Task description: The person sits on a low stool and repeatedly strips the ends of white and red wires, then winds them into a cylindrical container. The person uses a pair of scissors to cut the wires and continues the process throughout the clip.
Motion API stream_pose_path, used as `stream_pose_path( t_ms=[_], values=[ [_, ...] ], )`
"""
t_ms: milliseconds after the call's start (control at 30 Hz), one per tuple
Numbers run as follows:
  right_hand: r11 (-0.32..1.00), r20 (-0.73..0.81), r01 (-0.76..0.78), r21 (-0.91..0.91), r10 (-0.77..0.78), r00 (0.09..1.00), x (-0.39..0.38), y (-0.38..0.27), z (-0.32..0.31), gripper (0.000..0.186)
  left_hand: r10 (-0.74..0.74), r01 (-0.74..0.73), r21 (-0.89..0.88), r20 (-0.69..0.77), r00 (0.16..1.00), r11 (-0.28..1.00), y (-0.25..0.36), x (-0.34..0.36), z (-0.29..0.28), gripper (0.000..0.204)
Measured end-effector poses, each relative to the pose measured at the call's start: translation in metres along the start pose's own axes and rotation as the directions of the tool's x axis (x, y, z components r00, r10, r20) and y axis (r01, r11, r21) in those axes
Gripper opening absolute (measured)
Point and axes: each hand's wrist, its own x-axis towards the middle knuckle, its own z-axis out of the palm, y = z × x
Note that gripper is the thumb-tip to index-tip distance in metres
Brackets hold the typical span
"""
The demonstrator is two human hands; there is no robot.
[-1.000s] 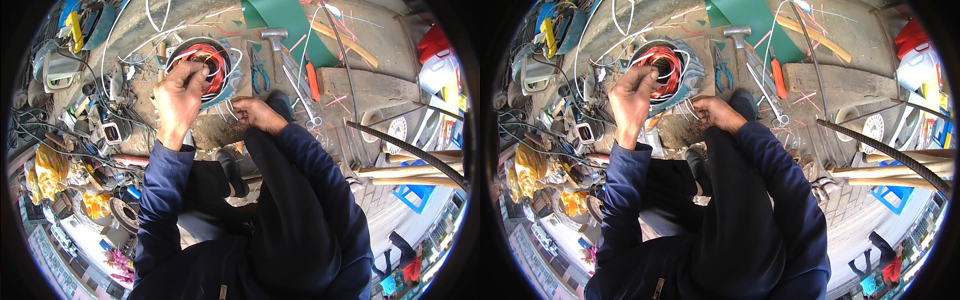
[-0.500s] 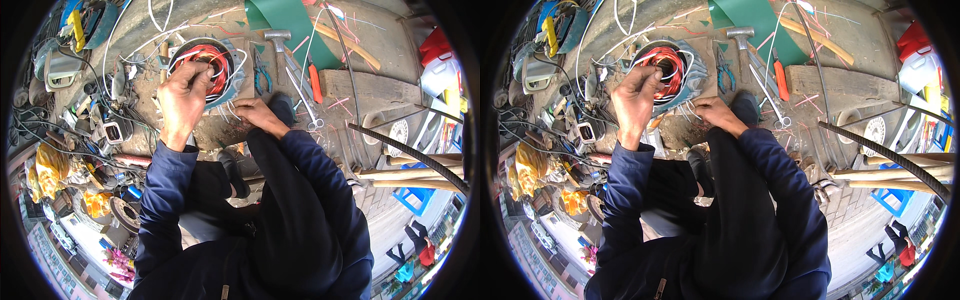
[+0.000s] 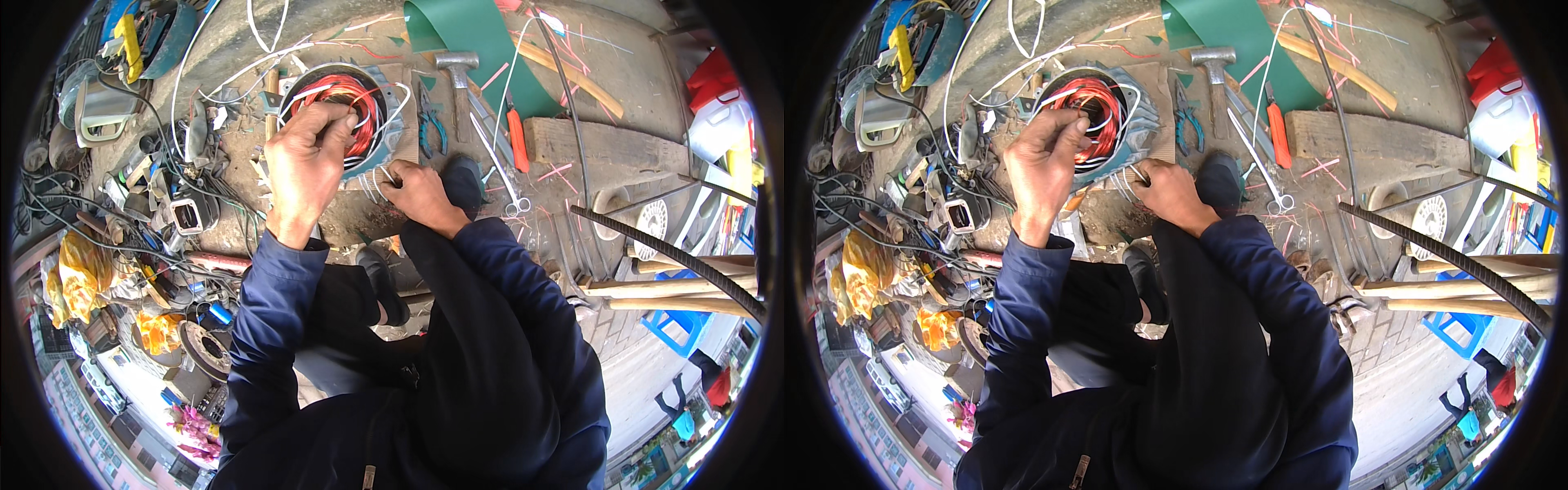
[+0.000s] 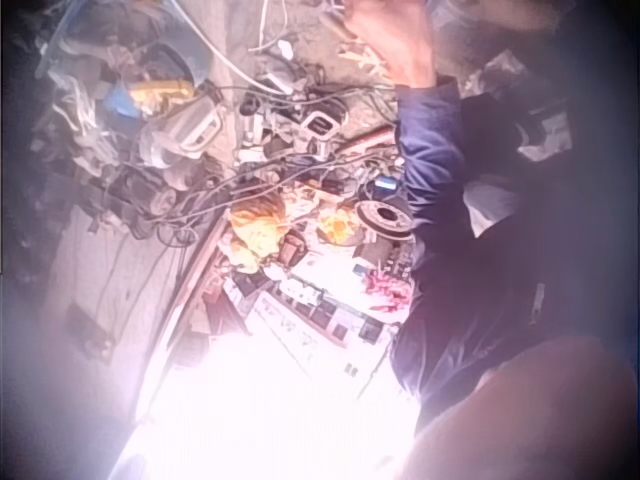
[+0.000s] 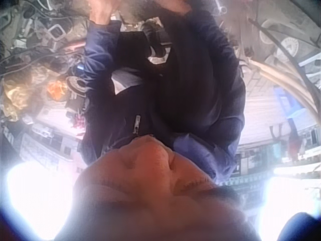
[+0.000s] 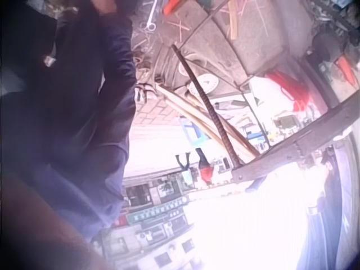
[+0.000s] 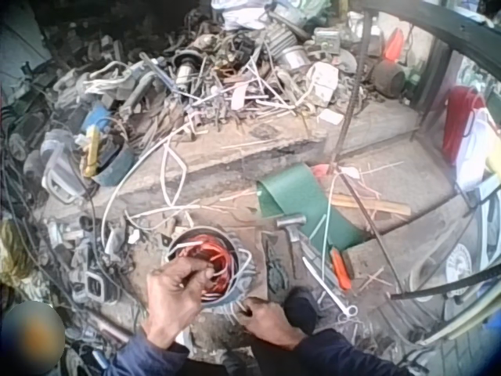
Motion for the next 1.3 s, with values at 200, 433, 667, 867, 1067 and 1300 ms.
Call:
stream_pose_path(
  t_ms=[200,433,667,867,1067,1300],
  values=[
    [0.993,0.017,-0.08,-0.089,0.081,0.997,0.003,-0.003,0.004,0.031,0.017,-0.017,0.008,-0.001,1.0,1.0,0.0,0.001,0.0,0.006],
    [0.995,0.046,-0.028,-0.092,0.032,0.998,0.003,-0.003,0.004,0.03,0.082,-0.082,0.067,0.015,0.997,0.994,-0.002,0.001,-0.001,0.006],
    [0.993,0.038,-0.052,-0.103,0.056,0.998,-0.003,-0.007,0.0,0.026,0.12,-0.121,0.091,0.011,0.993,0.988,-0.005,0.002,-0.002,0.006],
    [0.992,-0.094,0.073,-0.105,-0.083,0.992,-0.008,-0.006,-0.001,0.02,0.135,-0.135,0.098,0.012,0.991,0.986,-0.007,0.002,-0.002,0.007],
    [0.983,-0.142,0.12,-0.138,-0.139,0.98,-0.011,-0.007,-0.002,0.017,0.128,-0.129,0.096,0.015,0.992,0.987,-0.008,0.003,-0.002,0.006],
    [1.0,-0.126,0.026,-0.017,-0.028,0.992,-0.011,-0.005,0.004,0.015,0.145,-0.146,0.108,0.018,0.989,0.983,-0.007,0.003,-0.001,0.006]
  ],
)
